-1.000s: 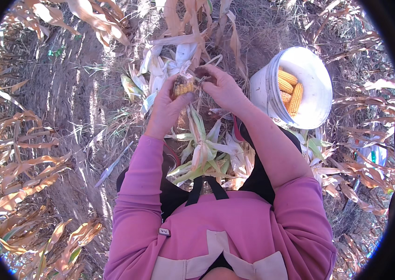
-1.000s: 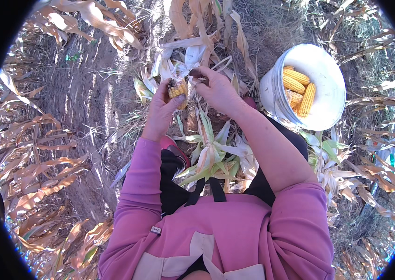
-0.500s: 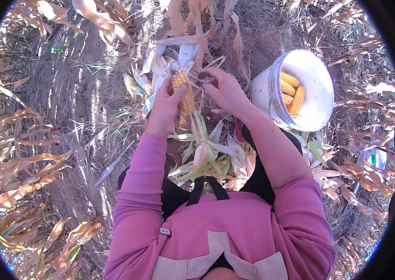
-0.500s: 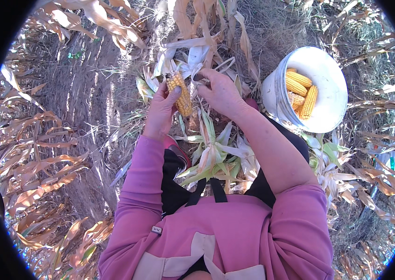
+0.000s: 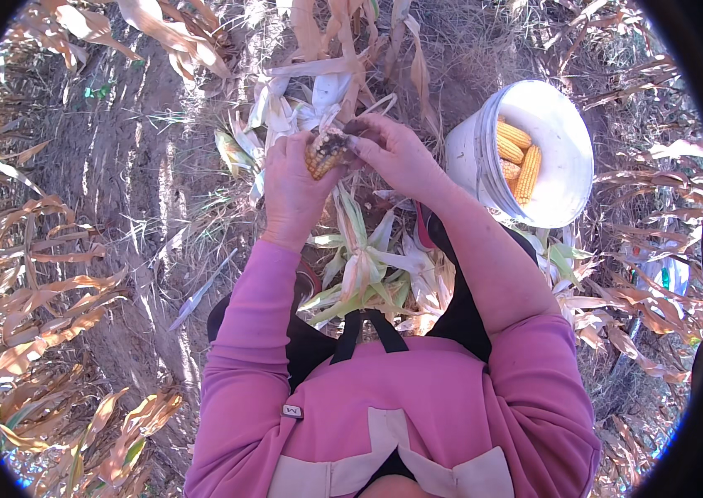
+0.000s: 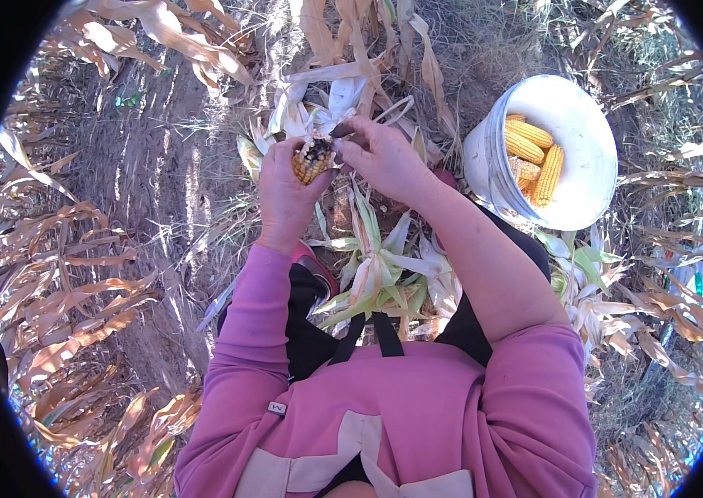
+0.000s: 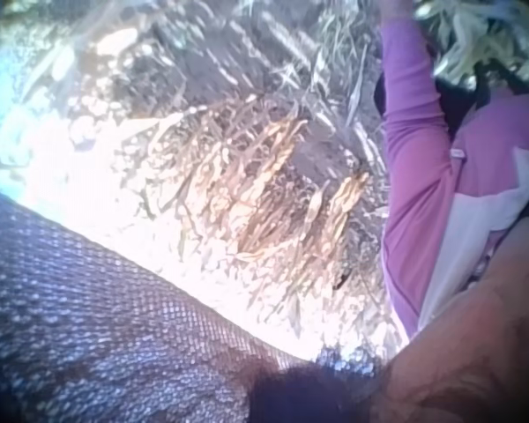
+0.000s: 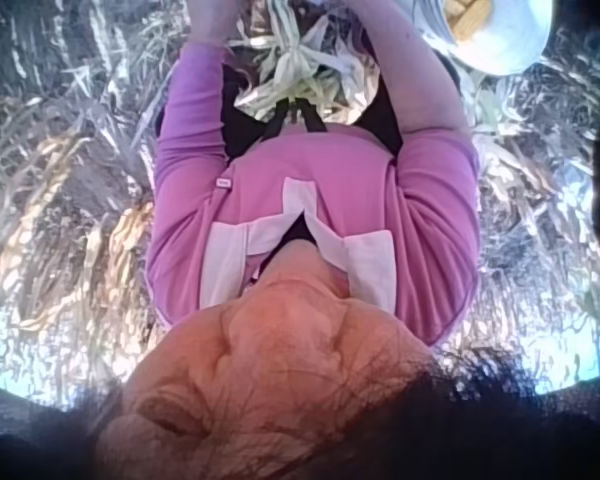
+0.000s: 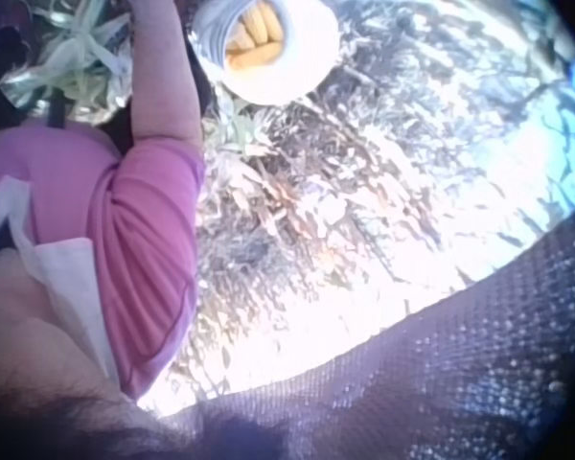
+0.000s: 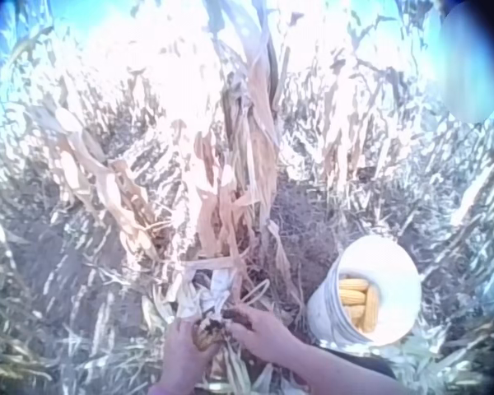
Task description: The person shucks corn cobs by hand, removing husks and silks, then places the cleaned cobs into a white bucket. The person repeats this process for several cobs in a cornfield.
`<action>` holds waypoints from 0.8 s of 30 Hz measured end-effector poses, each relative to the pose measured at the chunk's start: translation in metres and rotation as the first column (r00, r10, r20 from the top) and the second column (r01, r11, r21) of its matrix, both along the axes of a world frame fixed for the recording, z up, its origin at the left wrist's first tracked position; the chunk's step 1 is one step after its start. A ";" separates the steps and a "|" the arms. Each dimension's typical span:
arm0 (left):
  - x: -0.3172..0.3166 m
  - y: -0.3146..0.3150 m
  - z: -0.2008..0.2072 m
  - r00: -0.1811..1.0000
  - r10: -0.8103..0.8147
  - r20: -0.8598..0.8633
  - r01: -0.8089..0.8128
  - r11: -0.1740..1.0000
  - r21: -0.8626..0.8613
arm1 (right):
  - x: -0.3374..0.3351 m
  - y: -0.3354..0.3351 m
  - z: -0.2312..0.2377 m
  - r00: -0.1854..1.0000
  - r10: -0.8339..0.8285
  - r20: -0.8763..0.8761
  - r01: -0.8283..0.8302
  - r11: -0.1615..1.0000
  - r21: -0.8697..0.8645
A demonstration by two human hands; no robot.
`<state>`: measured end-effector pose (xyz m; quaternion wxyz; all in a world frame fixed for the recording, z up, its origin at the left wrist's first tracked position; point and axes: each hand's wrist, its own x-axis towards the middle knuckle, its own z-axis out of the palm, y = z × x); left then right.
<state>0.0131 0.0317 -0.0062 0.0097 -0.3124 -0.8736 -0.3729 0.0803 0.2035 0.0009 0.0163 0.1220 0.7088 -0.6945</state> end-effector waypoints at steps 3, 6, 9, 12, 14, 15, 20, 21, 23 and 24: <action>-0.001 -0.001 -0.001 0.998 -0.024 -0.062 0.018 0.995 -0.095 | 0.001 0.000 0.010 0.997 0.055 0.045 -0.048 0.990 -0.131; 0.000 -0.001 0.001 0.997 -0.035 -0.064 0.026 0.990 -0.139 | 0.000 0.002 0.006 0.996 0.083 0.038 -0.078 0.989 -0.127; 0.004 0.002 0.006 0.994 -0.001 0.110 0.015 0.992 -0.127 | 0.001 0.005 0.014 0.986 0.113 0.126 -0.096 0.987 -0.132; 0.005 0.003 0.002 0.999 -0.045 0.017 0.047 0.993 -0.105 | 0.001 0.001 0.016 0.982 0.106 0.154 -0.092 0.991 -0.095; 0.005 0.002 0.001 0.997 -0.061 -0.052 0.054 0.990 -0.132 | 0.001 0.001 0.017 0.980 0.117 0.161 -0.104 0.991 -0.087; 0.005 0.001 0.000 0.994 -0.070 -0.087 0.057 0.988 -0.146 | 0.001 0.001 0.016 0.979 0.122 0.165 -0.110 0.990 -0.083; 0.004 -0.001 -0.003 0.989 -0.118 -0.089 0.100 0.978 -0.185 | 0.001 0.002 -0.004 0.987 0.122 0.102 -0.125 0.992 0.019; 0.004 -0.001 -0.003 0.989 -0.123 -0.085 0.104 0.975 -0.196 | 0.001 0.001 -0.006 0.988 0.124 0.090 -0.130 0.990 0.054; 0.005 -0.001 -0.004 0.991 -0.120 -0.063 0.107 0.977 -0.184 | 0.001 -0.001 -0.007 0.991 0.128 0.038 -0.133 0.962 0.238; 0.005 -0.001 -0.004 0.992 -0.117 -0.052 0.106 0.978 -0.177 | 0.001 -0.002 -0.007 0.991 0.134 0.012 -0.131 0.936 0.327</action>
